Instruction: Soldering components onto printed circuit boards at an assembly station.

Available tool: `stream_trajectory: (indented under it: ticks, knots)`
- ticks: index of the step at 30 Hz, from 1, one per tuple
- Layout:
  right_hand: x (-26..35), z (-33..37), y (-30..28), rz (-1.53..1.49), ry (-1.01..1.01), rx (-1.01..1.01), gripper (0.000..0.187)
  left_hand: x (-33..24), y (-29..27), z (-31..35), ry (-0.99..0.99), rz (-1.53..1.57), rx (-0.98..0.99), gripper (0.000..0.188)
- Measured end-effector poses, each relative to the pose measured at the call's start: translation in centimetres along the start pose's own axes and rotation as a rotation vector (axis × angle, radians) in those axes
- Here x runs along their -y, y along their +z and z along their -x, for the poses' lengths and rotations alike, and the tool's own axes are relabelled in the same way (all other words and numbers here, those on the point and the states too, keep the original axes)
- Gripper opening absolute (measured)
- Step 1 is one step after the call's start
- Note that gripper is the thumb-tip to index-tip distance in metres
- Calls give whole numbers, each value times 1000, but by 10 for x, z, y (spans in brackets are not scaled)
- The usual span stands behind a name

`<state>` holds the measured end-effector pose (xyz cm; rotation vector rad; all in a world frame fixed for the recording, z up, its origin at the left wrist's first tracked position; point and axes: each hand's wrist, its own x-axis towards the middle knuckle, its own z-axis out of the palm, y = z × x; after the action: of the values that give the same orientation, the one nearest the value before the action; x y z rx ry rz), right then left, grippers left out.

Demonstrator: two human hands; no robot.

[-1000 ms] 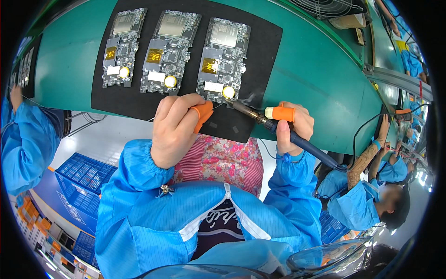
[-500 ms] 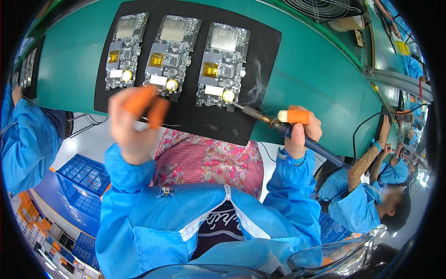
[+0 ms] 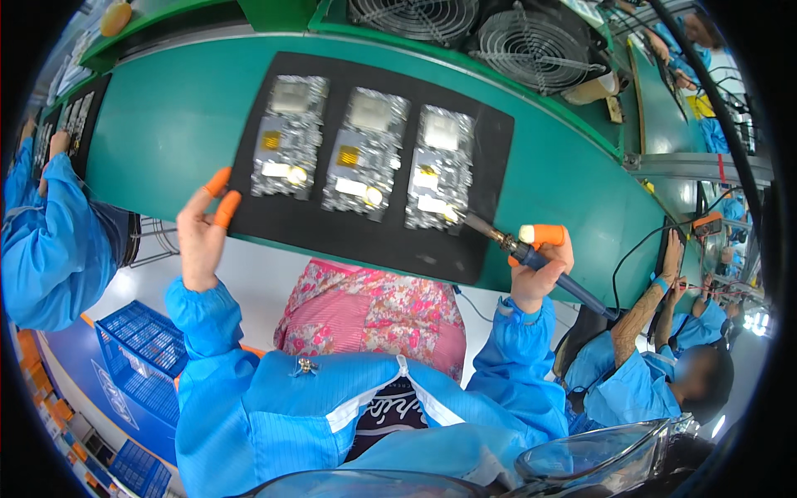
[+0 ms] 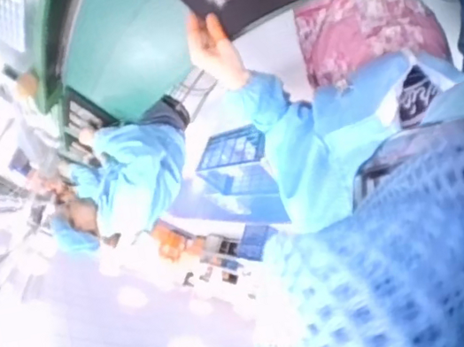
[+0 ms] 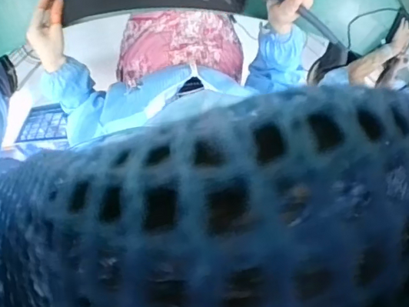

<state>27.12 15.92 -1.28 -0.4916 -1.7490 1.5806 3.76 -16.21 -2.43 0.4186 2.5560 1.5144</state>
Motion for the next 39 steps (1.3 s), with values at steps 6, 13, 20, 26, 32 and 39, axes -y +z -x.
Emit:
stream_trajectory:
  ticks: [6, 13, 20, 26, 32, 39]
  knots:
    - [18, -6, -29, 13, -182, -192, 72, -38, 82, 26, 13, 317, 229, 38]
    - [37, -5, -59, 105, -297, -591, 56, -102, 203, 55, 288, 242, 518, 46]
    - [47, -20, -43, -89, -271, -655, 45, -145, 277, 57, 618, 226, 1041, 52]
    - [27, -38, -27, -120, -158, -387, 46, -130, 231, -11, 515, 283, 814, 44]
    - [15, -74, 11, -208, -137, -122, 34, -83, 135, -120, 225, 400, 419, 28]
    - [-17, -78, 21, -113, -84, -50, 25, -48, 87, -141, -192, 682, 403, 18]
